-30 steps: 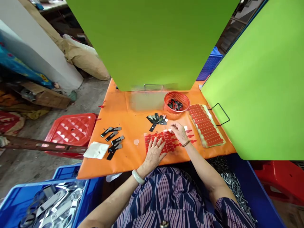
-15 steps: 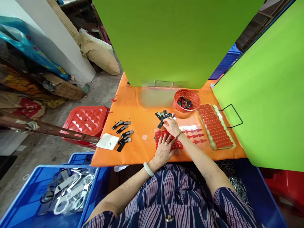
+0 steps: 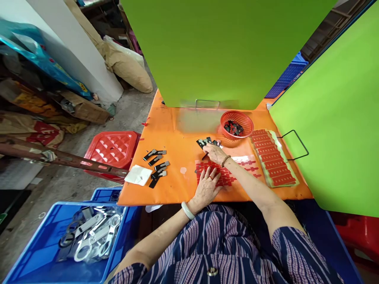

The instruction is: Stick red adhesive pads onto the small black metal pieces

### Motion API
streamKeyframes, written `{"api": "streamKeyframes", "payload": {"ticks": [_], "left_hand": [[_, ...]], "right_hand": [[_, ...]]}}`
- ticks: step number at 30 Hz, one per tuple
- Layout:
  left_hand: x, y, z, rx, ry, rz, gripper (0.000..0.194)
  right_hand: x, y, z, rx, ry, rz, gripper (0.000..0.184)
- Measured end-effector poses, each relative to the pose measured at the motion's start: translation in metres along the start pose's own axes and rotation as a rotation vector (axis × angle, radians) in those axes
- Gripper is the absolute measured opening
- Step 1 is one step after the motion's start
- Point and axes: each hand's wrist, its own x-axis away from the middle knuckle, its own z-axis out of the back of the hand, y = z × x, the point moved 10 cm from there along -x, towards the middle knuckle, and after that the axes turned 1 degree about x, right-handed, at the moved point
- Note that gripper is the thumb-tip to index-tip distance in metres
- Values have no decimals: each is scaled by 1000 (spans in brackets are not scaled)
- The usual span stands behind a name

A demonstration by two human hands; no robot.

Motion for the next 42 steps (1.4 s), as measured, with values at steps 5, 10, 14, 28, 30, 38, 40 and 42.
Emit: {"api": "streamKeyframes", "payload": {"ticks": [5,10,14,28,30,38,40,42], "left_hand": [[0,-5,3,99,55,9,46],[10,-38,42,535,363,274,30],[15,-52,47,1158,414,566,45],[8,-38,45,1574,276,724,39],[8,-36,43,1552,251,708,38],[19,-34,24,1558,145,741,36],[25,-40,19,1576,155,767,34],[29,-48,17,1586,180,785,32]], "right_hand": [[33,-3,29,-162,252,-4,21],[94,-15,59,-339,635,-1,20],[127,-27,69,-339,804,23,19],[147,3,33,-1076,634,-321,22],[143,3,22,-1183,551,-347,26],[143,1,-3,-1242,465,-446,21],[143,0,-10,-1236,405,-451,21],[143,5,-14,-1215,371,-465,23]]}}
